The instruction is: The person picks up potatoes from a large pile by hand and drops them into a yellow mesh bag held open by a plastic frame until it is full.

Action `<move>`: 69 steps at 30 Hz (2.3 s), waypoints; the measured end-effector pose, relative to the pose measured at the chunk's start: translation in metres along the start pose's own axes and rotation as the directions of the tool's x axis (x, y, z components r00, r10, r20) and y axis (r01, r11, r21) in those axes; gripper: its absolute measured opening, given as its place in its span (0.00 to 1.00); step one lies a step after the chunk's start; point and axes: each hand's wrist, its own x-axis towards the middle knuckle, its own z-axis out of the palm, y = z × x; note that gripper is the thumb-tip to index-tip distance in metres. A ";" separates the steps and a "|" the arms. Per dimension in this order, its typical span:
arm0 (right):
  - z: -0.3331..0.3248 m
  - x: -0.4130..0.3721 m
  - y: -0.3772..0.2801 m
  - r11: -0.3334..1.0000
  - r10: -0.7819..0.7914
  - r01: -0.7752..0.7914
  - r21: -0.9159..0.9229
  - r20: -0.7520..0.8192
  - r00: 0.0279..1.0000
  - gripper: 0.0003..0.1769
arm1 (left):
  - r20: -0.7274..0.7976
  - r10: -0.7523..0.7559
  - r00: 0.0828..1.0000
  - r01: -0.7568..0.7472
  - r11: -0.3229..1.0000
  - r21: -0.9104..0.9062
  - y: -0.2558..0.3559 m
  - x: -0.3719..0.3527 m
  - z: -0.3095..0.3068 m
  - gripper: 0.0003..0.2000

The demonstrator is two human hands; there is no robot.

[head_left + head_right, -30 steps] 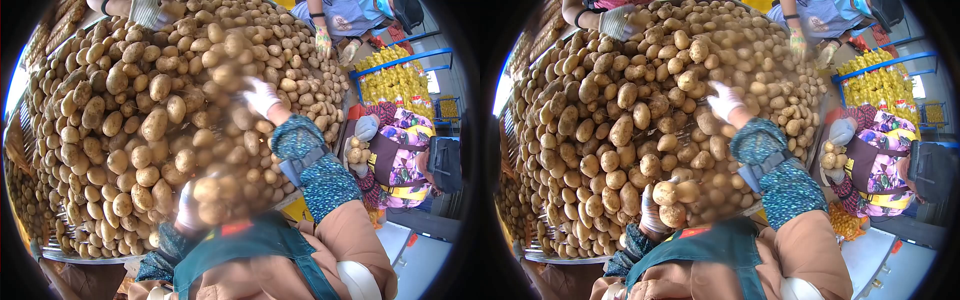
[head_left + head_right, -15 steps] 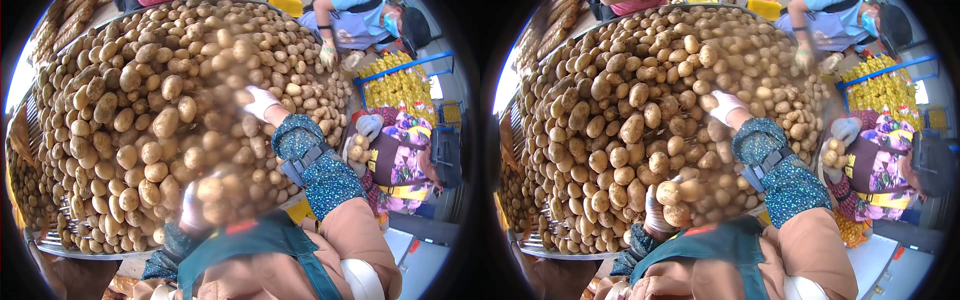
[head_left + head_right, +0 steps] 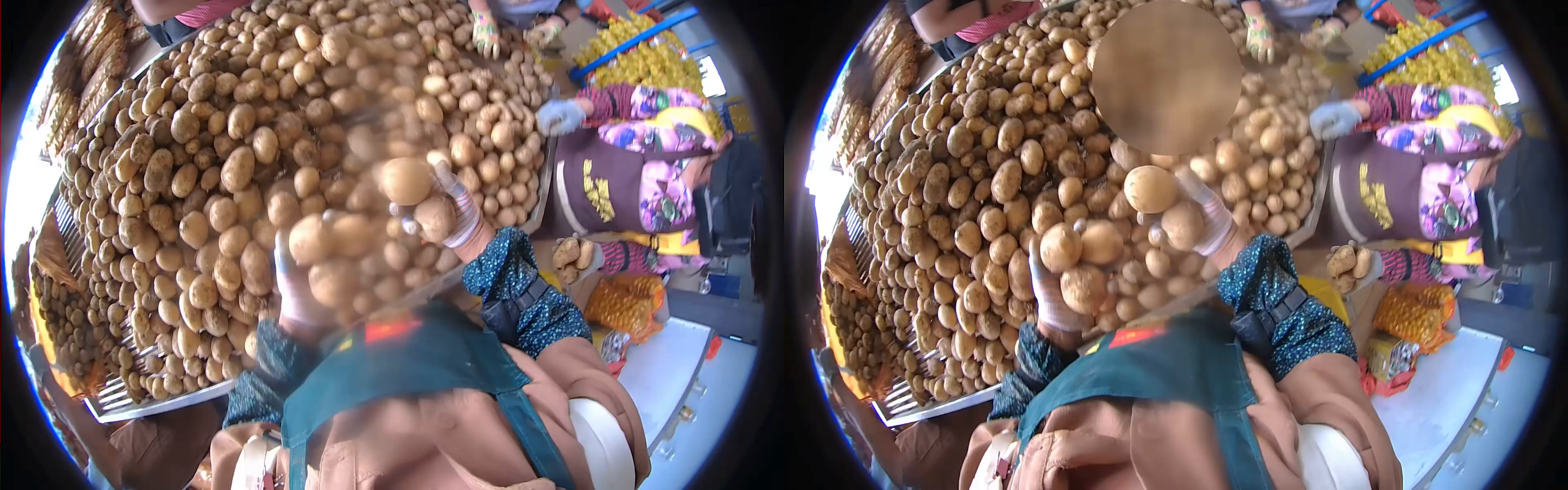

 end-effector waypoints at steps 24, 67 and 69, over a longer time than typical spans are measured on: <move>-0.157 -0.460 0.132 0.574 -0.221 0.818 0.029 -0.957 0.189 0.25 | -0.344 -0.803 0.486 0.871 0.416 0.259 -0.342 0.094 0.026 0.35; -0.117 0.118 -0.117 -0.670 -0.558 -0.434 -0.602 0.024 0.829 0.21 | -0.199 0.306 0.931 -0.042 0.631 0.775 -0.019 0.016 -0.062 0.23; -0.114 0.132 -0.116 -0.634 -0.591 -0.581 -0.511 -0.165 0.790 0.21 | -0.229 0.295 0.928 -0.006 0.624 0.782 -0.014 0.024 -0.064 0.22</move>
